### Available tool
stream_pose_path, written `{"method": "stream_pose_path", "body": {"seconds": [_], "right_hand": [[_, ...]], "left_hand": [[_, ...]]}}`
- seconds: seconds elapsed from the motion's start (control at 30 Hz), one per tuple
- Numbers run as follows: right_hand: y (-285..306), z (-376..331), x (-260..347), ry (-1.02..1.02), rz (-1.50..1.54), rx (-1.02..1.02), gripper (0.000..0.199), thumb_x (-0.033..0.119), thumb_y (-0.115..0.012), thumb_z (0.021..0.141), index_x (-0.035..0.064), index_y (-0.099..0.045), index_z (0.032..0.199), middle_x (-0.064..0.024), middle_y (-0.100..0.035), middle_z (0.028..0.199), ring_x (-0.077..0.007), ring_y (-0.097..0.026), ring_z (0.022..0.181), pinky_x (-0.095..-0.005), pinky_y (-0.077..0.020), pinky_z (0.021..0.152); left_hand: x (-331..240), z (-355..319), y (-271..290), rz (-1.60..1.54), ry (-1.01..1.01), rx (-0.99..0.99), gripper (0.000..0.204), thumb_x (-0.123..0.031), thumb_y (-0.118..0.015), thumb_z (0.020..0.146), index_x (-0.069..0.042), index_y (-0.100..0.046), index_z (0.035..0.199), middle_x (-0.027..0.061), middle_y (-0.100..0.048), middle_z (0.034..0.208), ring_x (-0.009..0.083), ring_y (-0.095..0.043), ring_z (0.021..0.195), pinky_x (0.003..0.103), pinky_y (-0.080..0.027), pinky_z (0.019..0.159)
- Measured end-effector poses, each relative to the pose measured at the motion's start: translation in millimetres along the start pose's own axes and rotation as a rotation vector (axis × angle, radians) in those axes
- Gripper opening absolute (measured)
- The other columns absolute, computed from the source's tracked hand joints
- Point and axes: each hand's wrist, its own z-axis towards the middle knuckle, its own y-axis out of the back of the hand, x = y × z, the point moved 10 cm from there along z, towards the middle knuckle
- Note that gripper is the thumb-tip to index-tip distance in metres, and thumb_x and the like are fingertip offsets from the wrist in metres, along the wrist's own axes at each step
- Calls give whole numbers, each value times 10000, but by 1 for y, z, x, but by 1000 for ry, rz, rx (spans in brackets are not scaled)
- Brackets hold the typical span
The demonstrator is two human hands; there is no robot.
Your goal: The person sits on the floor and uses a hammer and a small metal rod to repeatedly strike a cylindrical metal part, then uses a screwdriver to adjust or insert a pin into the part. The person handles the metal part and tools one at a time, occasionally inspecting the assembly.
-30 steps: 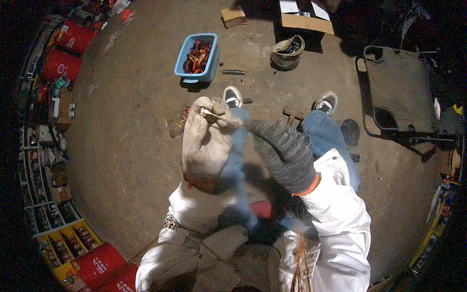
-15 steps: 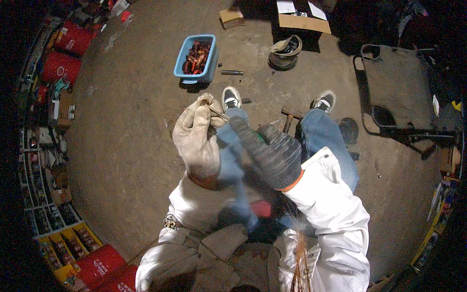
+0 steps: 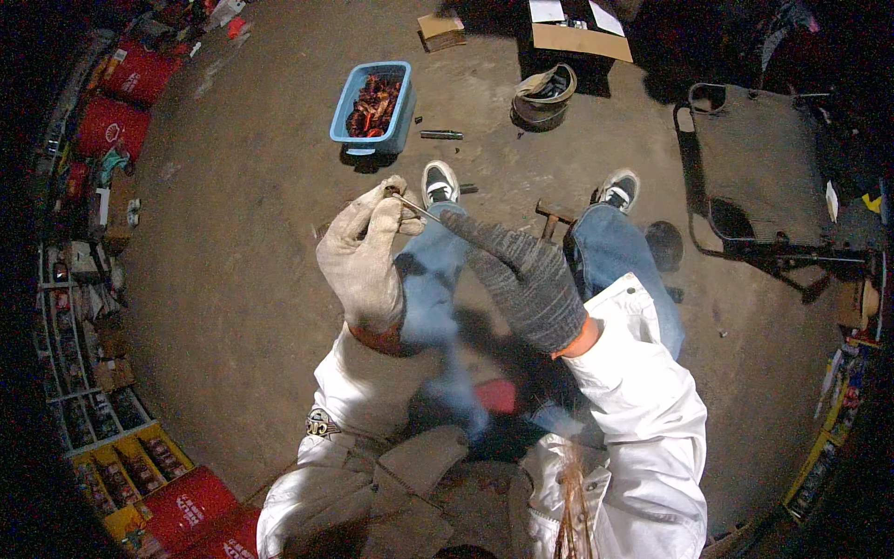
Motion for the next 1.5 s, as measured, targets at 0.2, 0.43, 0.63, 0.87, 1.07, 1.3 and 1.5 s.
{"method": "stream_pose_path", "body": {"seconds": [0.2, 0.43, 0.63, 0.87, 1.07, 1.3, 1.5], "right_hand": [[-8, -1, -22, -263, 252, 194, 354, 159, -495, 939, 104, -555, 1283, -184, -652, 943, -277, -633, 789, -363, -493, 728], [9, 0, 8, 125, -252, -14, 447, 137, -555, 860, 163, -540, 1306, -87, -644, 844, -250, -611, 689, -353, -499, 611], [5, -3, 19, 243, -700, 42, 485, 106, -581, 819, 197, -552, 1295, -66, -607, 757, -227, -587, 631, -332, -474, 531], [-11, -6, -47, -461, 245, 196, 354, 278, -525, 940, 78, -605, 1221, -57, -623, 769, -108, -550, 679, -290, -466, 646], [30, 5, -24, -294, 206, 34, 288, 186, -641, 862, 45, -648, 1113, -114, -680, 952, -150, -636, 842, -287, -496, 750], [36, 5, -11, -196, 80, -208, 337, 196, -757, 751, 38, -670, 1036, -65, -681, 875, -143, -626, 798, -283, -512, 732], [34, 4, -25, -286, -80, -248, 297, 216, -757, 756, 30, -666, 968, -111, -675, 849, -177, -648, 775, -297, -515, 700]], "left_hand": [[-6, -1, -2, 101, -29, -14, 180, 50, -554, 882, 71, -624, 1047, 55, -636, 839, 84, -571, 692, 198, -474, 622], [8, 2, -10, -104, 43, 113, 181, 19, -545, 896, 72, -627, 1048, 62, -643, 844, 97, -590, 714, 204, -483, 645], [6, 3, -6, 49, -3, 92, 183, 16, -546, 894, 78, -626, 1047, 78, -649, 857, 114, -602, 722, 220, -495, 662], [1, 2, 0, 146, -46, 23, 184, 25, -543, 890, 69, -627, 1048, 70, -644, 860, 105, -593, 735, 221, -490, 663], [13, 6, -5, -84, 95, 100, 178, -27, -549, 903, 49, -633, 1040, 55, -637, 850, 79, -567, 719, 206, -467, 654], [-8, -12, -39, 686, -334, 308, 174, -53, -630, 846, 42, -650, 990, 140, -670, 896, 197, -646, 786, 291, -502, 725], [-25, -43, -69, 896, -853, 373, 251, -16, -637, 742, -37, -677, 989, 132, -659, 905, 295, -642, 811, 363, -516, 726]]}}
